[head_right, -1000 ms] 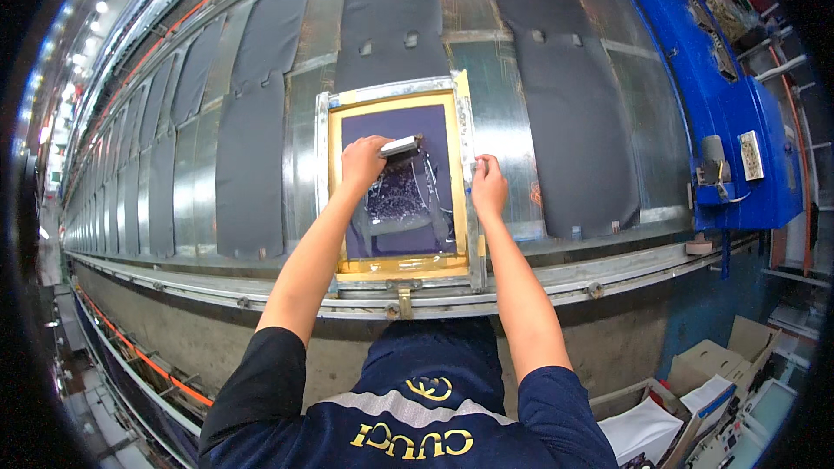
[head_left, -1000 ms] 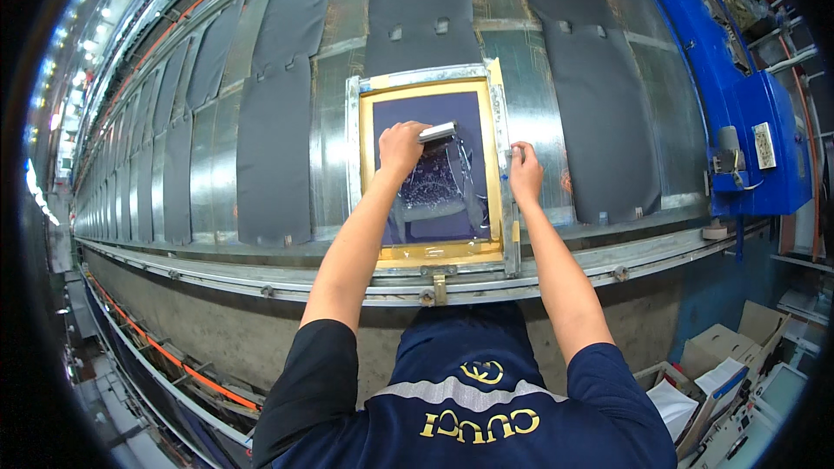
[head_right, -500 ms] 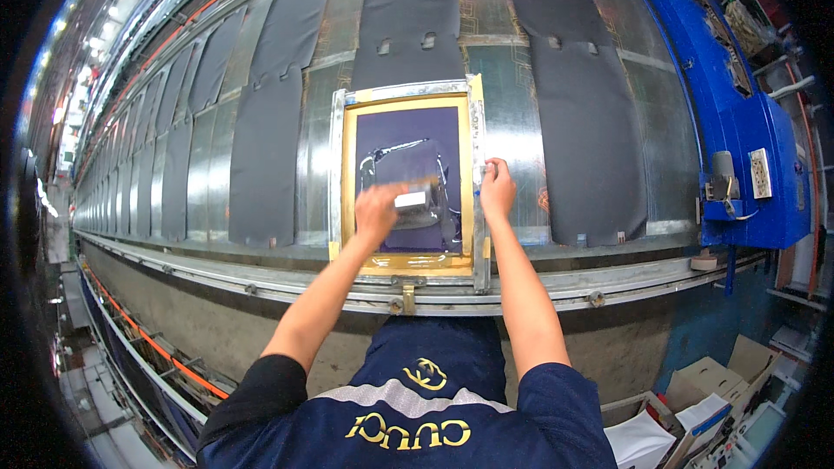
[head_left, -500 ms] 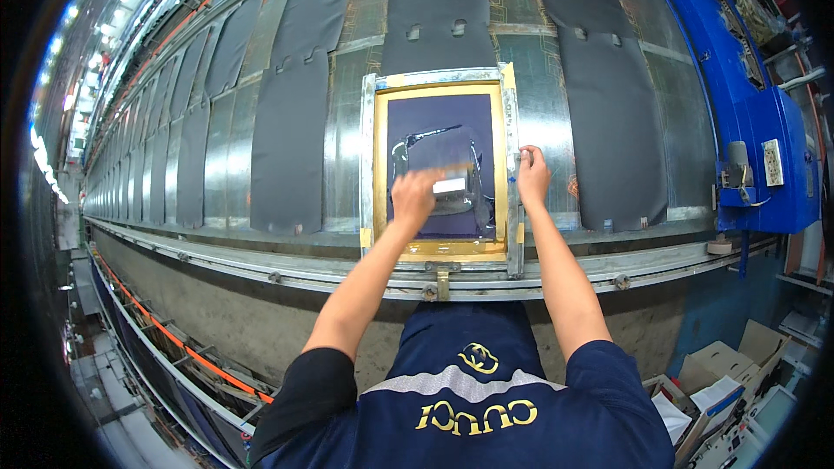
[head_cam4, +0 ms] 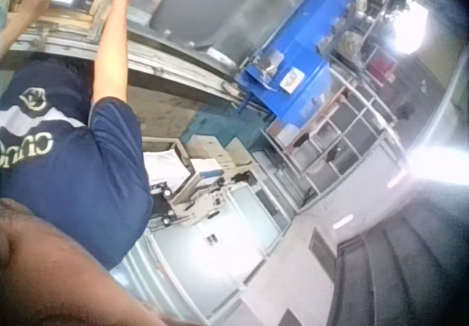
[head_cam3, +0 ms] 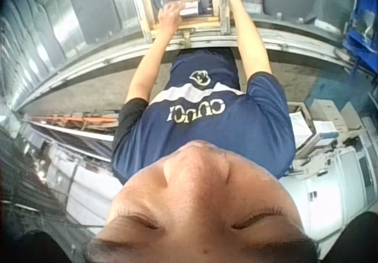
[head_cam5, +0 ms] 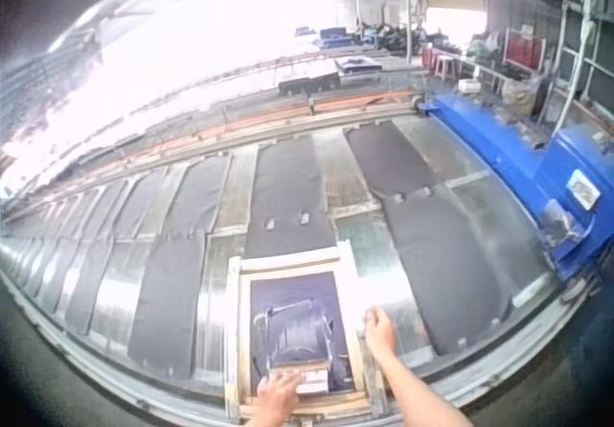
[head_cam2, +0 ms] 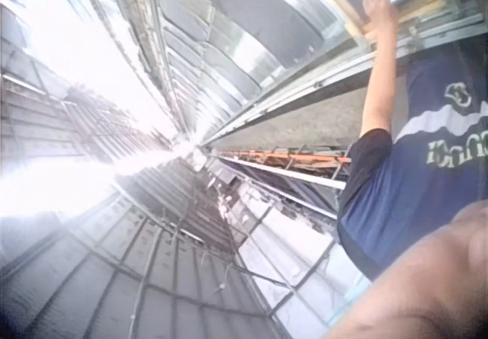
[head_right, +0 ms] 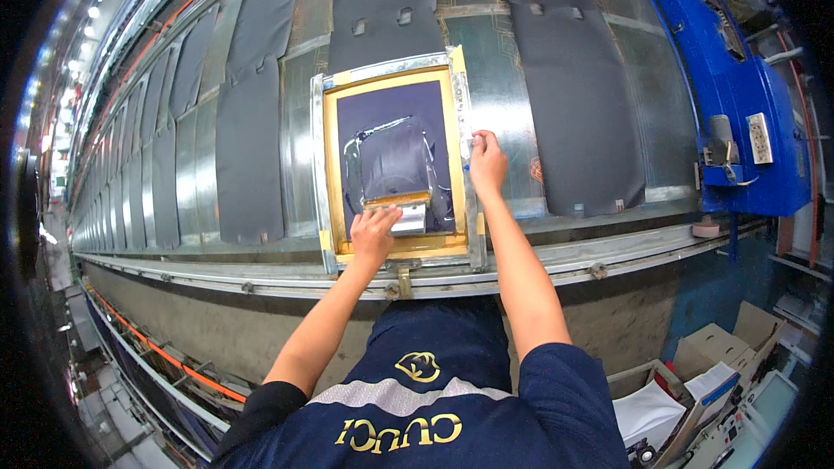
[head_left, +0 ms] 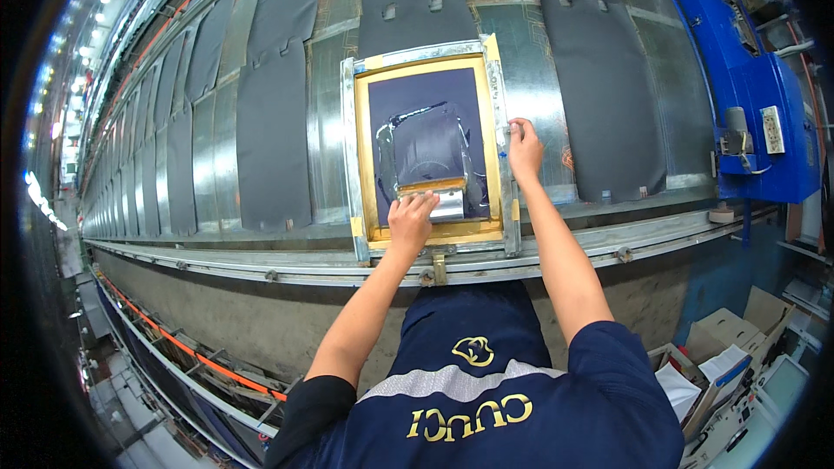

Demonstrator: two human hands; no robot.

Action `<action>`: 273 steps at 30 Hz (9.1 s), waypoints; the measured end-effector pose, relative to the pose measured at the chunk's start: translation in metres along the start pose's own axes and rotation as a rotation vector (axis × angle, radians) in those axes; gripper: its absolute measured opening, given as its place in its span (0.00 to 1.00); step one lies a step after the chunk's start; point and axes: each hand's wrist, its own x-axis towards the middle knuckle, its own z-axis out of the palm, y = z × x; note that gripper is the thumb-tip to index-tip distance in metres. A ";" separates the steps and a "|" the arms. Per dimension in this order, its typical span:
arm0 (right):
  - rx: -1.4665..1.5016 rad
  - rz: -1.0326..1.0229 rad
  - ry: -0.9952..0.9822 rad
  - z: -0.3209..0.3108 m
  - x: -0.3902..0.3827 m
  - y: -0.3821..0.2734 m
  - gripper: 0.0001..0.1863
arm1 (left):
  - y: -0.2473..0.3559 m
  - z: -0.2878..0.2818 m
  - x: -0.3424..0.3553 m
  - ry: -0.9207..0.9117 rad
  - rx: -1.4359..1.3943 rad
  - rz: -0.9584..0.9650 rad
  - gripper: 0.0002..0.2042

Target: The person performs screen printing on a garment laid on a conveyor table. They use a squeegee to pull ink across a screen frame, then lift the screen to reveal the printed design. The person repeats this process on multiple garments along the line.

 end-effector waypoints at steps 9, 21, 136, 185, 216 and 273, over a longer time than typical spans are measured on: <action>0.097 -0.084 -0.038 -0.001 -0.003 0.000 0.13 | 0.011 -0.001 -0.045 -0.214 -0.073 -0.117 0.27; 0.170 -0.355 -0.075 -0.186 0.085 -0.029 0.11 | 0.208 0.006 0.002 0.041 -0.193 -0.171 0.30; 0.176 -0.183 -0.117 0.197 -0.137 -0.119 0.10 | -0.197 -0.093 -0.153 -0.268 -0.139 -0.437 0.30; -0.110 -0.008 -0.090 0.311 -0.189 -0.192 0.11 | -0.433 -0.095 -0.012 -0.035 -0.114 -0.278 0.20; 0.079 -0.326 -0.001 0.579 -0.371 -0.371 0.15 | -0.702 -0.270 -0.282 -0.180 -0.272 -0.176 0.25; 0.100 -0.048 -0.039 0.856 -0.430 -0.416 0.09 | -1.003 -0.246 -0.244 0.002 -0.153 -0.092 0.17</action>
